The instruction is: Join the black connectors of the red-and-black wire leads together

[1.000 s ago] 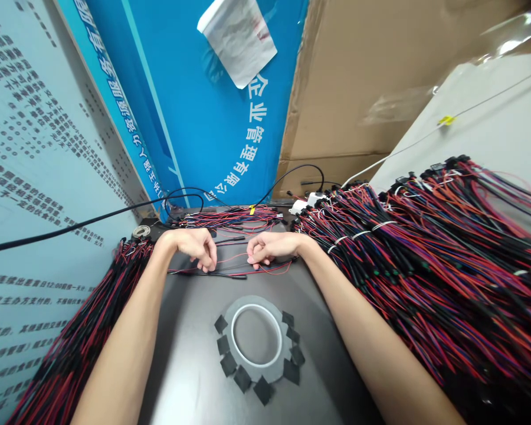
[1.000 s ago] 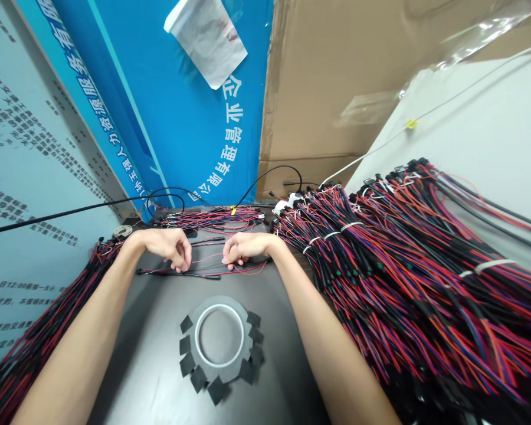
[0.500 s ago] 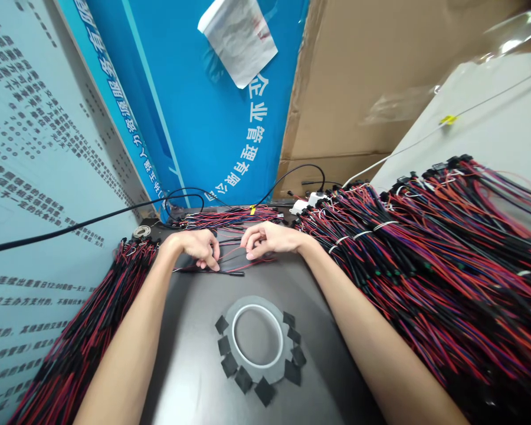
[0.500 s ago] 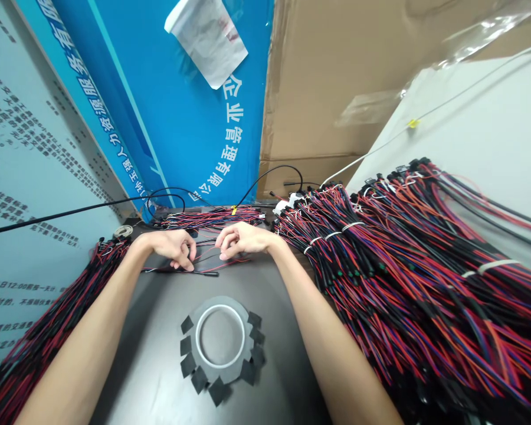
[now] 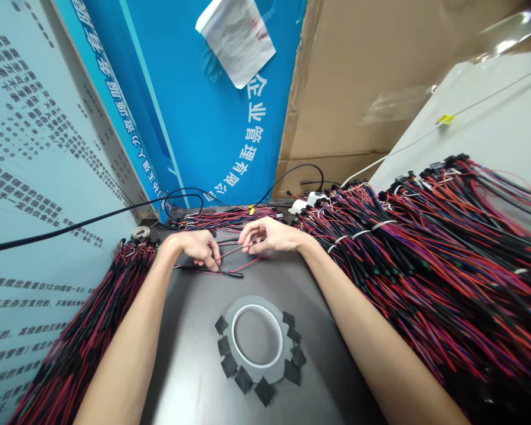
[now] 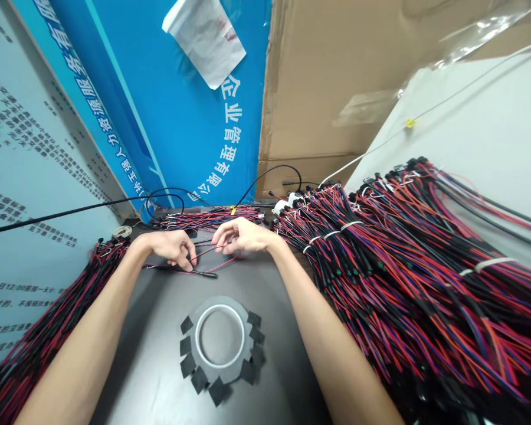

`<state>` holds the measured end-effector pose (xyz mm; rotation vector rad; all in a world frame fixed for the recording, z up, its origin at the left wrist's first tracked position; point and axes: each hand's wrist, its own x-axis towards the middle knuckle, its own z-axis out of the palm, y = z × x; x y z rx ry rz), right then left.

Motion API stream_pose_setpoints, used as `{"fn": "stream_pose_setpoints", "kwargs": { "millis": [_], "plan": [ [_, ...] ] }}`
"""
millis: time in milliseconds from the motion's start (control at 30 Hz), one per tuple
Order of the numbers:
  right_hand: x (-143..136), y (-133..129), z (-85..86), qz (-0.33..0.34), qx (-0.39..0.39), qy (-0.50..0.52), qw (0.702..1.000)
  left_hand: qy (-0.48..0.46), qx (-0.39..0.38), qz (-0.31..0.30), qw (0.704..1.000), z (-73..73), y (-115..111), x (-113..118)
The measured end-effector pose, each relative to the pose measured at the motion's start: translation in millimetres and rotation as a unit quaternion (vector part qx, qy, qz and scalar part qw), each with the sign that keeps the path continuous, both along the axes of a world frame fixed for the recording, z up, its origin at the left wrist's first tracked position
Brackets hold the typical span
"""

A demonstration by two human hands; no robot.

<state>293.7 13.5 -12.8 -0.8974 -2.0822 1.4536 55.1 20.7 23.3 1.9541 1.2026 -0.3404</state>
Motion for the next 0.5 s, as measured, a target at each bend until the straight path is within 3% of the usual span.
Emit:
{"fn": "stream_pose_setpoints", "kwargs": {
  "millis": [267,500],
  "plan": [
    [-0.7,7.7,-17.4,0.035,-0.068,-0.085,0.993,0.001,0.001,0.017,1.0,-4.2,3.7,-4.1],
    [-8.2,10.5,-24.2,0.037,-0.045,-0.145,0.988,0.011,-0.016,0.015,1.0,-4.5,1.5,-1.3]
  ]
}}
